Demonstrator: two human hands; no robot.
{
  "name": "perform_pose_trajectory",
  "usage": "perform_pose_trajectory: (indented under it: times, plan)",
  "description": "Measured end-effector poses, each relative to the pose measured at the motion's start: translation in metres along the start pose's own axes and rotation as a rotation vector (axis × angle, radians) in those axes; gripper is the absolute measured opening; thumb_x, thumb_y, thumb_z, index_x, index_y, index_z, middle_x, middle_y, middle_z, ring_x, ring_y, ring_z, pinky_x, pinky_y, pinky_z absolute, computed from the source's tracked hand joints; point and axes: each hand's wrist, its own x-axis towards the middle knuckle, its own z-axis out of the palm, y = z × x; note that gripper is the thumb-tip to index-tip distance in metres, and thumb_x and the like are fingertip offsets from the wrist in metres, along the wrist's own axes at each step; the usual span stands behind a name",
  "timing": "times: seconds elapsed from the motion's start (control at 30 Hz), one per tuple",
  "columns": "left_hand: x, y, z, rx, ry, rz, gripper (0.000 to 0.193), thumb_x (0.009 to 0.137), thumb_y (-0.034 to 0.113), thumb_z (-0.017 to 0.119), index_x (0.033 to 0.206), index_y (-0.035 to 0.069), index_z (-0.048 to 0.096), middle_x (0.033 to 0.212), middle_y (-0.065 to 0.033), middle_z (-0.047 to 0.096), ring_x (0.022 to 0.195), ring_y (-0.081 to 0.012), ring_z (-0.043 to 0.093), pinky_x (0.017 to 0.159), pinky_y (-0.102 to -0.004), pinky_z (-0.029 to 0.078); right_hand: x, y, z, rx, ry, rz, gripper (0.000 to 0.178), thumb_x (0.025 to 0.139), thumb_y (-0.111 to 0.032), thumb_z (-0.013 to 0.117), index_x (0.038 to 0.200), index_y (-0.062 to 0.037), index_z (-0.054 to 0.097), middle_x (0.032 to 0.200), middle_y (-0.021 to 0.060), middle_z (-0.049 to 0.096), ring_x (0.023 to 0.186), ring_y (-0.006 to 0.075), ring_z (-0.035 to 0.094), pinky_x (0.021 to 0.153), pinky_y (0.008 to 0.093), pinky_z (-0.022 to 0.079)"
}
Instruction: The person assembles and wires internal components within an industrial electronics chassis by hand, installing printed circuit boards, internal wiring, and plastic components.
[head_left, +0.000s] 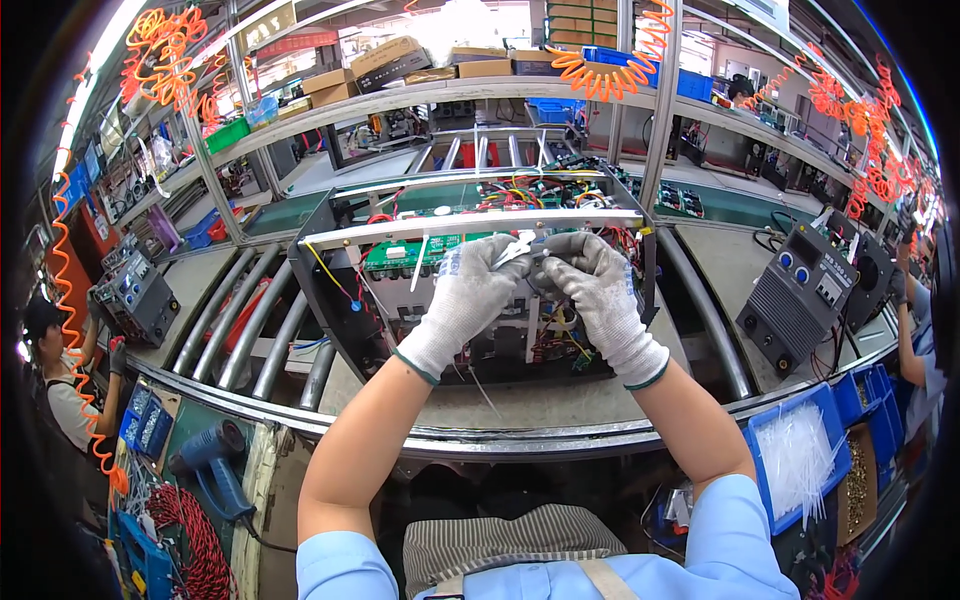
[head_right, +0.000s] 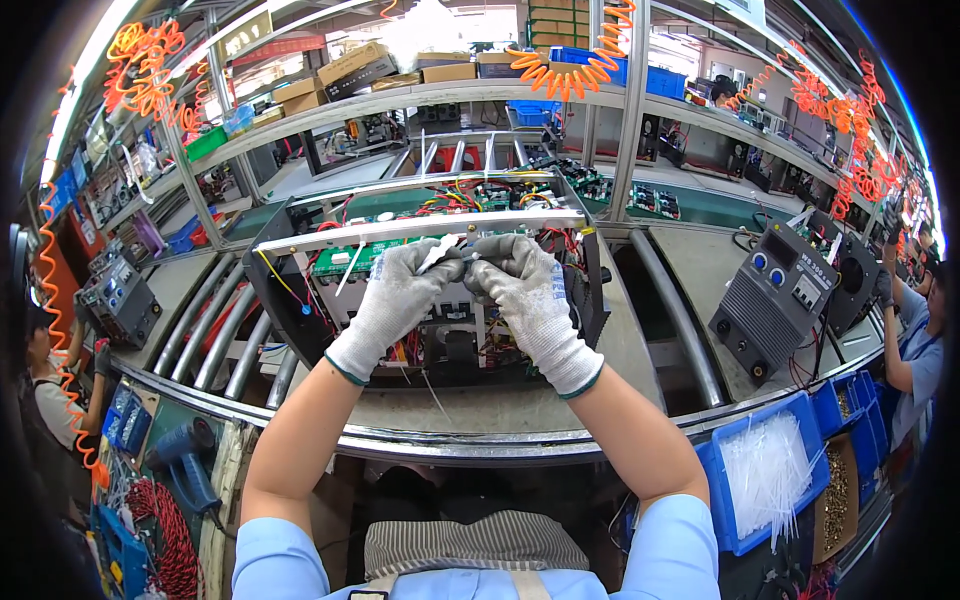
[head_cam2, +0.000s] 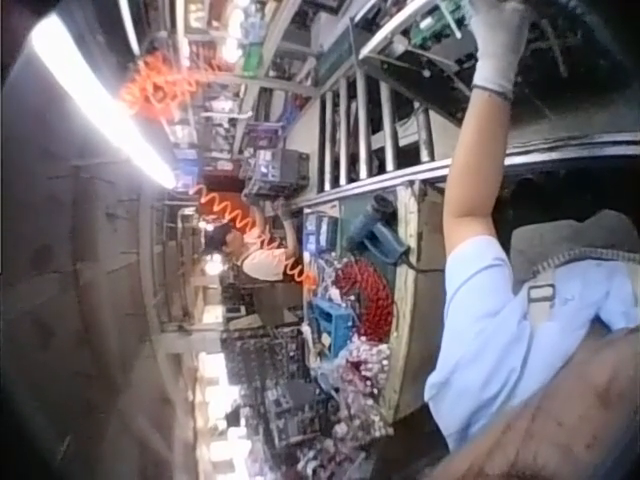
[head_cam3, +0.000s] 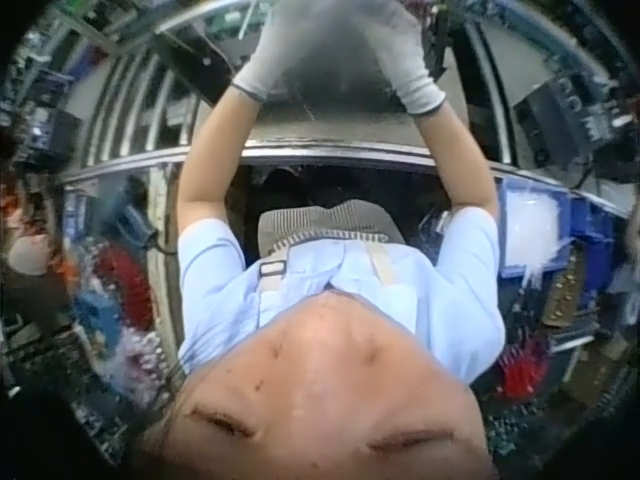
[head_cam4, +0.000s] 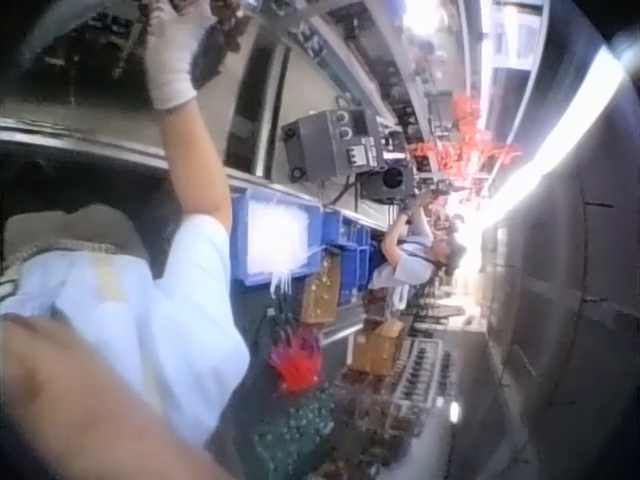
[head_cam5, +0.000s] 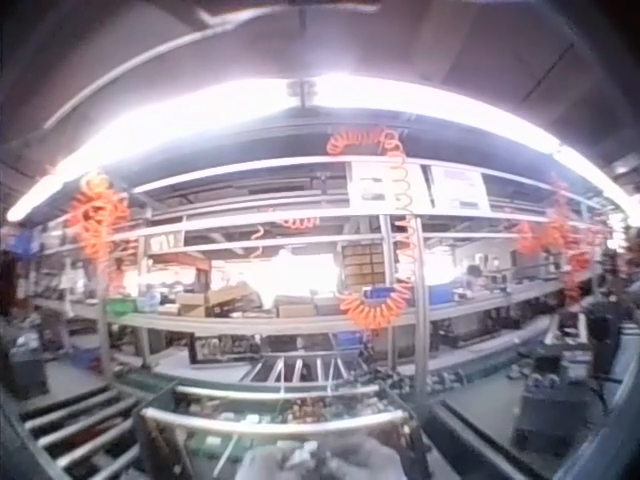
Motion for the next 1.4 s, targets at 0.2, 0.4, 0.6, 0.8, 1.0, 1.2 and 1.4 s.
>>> perform_pose_trajectory:
  times: [0.2,0.4,0.6,0.8,1.0,1.2,1.4]
  plan:
    - [-0.002,0.015,-0.004,-0.115,-0.103,-0.104,0.018,0.09,0.015,0.069,0.101,0.0,0.068,0.077,-0.0014,0.065,0.069,-0.0075,0.053,0.066,-0.0269,0.047,0.0,0.004,0.0,-0.095,-0.018,-0.107,0.016,0.093,-0.006,0.064,0.107,0.001,0.068,0.094,0.0036,0.07,0.082,0.0086,0.065,0.075,0.0251,0.055]
    - [-0.002,0.008,0.005,0.105,0.108,0.048,0.025,0.084,0.018,0.073,0.097,0.0,0.063,0.086,-0.0146,0.067,0.08,-0.0237,0.063,0.073,-0.0339,0.05,-0.006,0.025,0.005,-0.619,0.216,-0.83,0.018,0.081,0.0,0.07,0.098,-0.0047,0.07,0.091,0.0093,0.069,0.084,0.0233,0.067,0.072,0.032,0.055]
    - [0.005,0.009,0.007,0.214,0.076,-0.072,0.027,0.085,0.025,0.071,0.094,0.001,0.063,0.085,-0.0198,0.068,0.082,-0.0346,0.068,0.07,-0.0404,0.051,-0.035,0.047,0.022,-0.54,0.046,-0.738,0.015,0.08,0.002,0.07,0.094,-0.0033,0.069,0.089,0.0103,0.068,0.083,0.0237,0.065,0.074,0.0336,0.053]
    - [-0.044,0.005,-0.006,0.237,0.144,0.166,0.026,0.085,0.008,0.063,0.111,0.007,0.064,0.096,-0.017,0.07,0.088,-0.0312,0.07,0.072,-0.038,0.055,-0.074,0.042,-0.023,-0.178,-0.006,-0.352,0.024,0.088,-0.007,0.067,0.111,-0.0013,0.066,0.098,0.0091,0.069,0.087,0.0166,0.066,0.077,0.0294,0.053]
    - [-0.121,0.027,0.012,0.447,-0.616,0.01,0.029,0.079,0.011,0.064,0.108,0.008,0.065,0.098,-0.0155,0.068,0.095,-0.0333,0.066,0.077,-0.04,0.054,-0.138,0.055,-0.029,-0.259,-0.162,-0.218,0.036,0.082,-0.007,0.076,0.116,-0.0012,0.065,0.101,0.009,0.067,0.086,0.0143,0.065,0.077,0.0279,0.053]
    - [-0.059,0.022,-0.001,0.477,-0.031,0.321,0.049,0.081,0.002,0.06,0.129,0.015,0.057,0.099,-0.01,0.067,0.086,-0.033,0.067,0.069,-0.0425,0.055,-0.105,0.064,-0.026,-0.263,0.117,-0.144,0.023,0.09,-0.01,0.065,0.111,-0.0005,0.067,0.091,0.0071,0.068,0.076,0.0115,0.062,0.068,0.0261,0.05]
    - [-0.004,0.027,0.007,0.798,-0.2,0.452,0.035,0.084,0.011,0.06,0.119,0.017,0.06,0.094,-0.0107,0.065,0.081,-0.0338,0.066,0.067,-0.043,0.054,-0.12,0.159,-0.044,-0.504,0.192,-0.282,0.018,0.089,-0.005,0.065,0.106,-0.0017,0.066,0.085,0.0093,0.066,0.072,0.0176,0.062,0.066,0.0302,0.05]
